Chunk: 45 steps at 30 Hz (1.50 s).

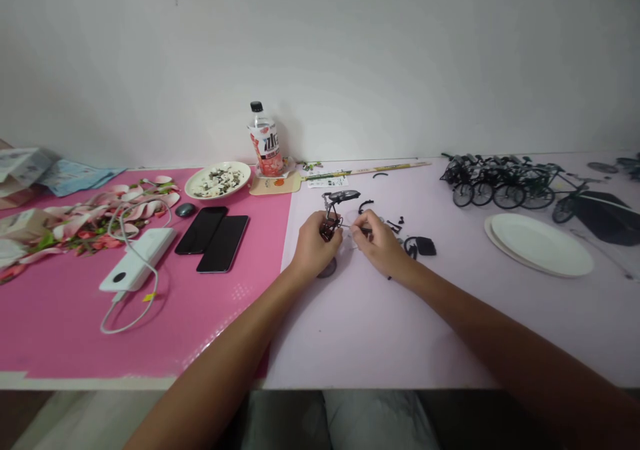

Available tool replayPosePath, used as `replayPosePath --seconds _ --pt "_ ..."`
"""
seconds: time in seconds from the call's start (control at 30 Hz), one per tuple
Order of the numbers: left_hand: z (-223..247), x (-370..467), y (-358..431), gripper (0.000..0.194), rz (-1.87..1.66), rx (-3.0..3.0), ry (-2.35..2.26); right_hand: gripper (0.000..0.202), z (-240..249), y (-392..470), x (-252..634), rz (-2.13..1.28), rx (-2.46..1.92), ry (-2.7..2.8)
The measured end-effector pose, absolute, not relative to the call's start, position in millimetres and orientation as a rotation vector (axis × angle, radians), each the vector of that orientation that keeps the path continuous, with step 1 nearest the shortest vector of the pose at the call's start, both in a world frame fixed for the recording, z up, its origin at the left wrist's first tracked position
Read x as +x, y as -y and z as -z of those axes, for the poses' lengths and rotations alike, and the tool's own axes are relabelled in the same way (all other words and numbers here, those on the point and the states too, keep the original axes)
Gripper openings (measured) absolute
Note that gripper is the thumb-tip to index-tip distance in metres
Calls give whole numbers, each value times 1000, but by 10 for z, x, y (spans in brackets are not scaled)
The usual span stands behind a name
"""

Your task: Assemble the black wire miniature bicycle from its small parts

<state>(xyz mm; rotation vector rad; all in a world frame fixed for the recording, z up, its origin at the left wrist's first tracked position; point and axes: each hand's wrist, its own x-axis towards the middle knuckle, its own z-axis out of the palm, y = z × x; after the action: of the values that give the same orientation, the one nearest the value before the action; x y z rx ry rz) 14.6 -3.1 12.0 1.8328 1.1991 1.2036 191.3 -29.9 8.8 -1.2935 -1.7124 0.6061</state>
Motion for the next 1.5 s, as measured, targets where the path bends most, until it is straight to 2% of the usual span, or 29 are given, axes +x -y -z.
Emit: replayPosePath --seconds 0.43,0.53,0.73,0.97,1.5 --pt "-144 131 41 16 -1234 1827 -1194 37 -109 302 1901 -555 -1374 1763" --pt "-143 137 49 14 -1220 1850 -1181 35 -91 302 1899 -597 -1344 1733" --pt "-146 140 47 13 -1232 1876 -1208 17 -62 294 1903 -639 -1296 1696" --pt "-139 120 14 18 -1249 1833 -1207 20 -79 296 1903 -696 -1279 1726" --pt "-150 134 47 18 -1232 1845 -1212 26 -119 310 1908 -597 -1366 1777"
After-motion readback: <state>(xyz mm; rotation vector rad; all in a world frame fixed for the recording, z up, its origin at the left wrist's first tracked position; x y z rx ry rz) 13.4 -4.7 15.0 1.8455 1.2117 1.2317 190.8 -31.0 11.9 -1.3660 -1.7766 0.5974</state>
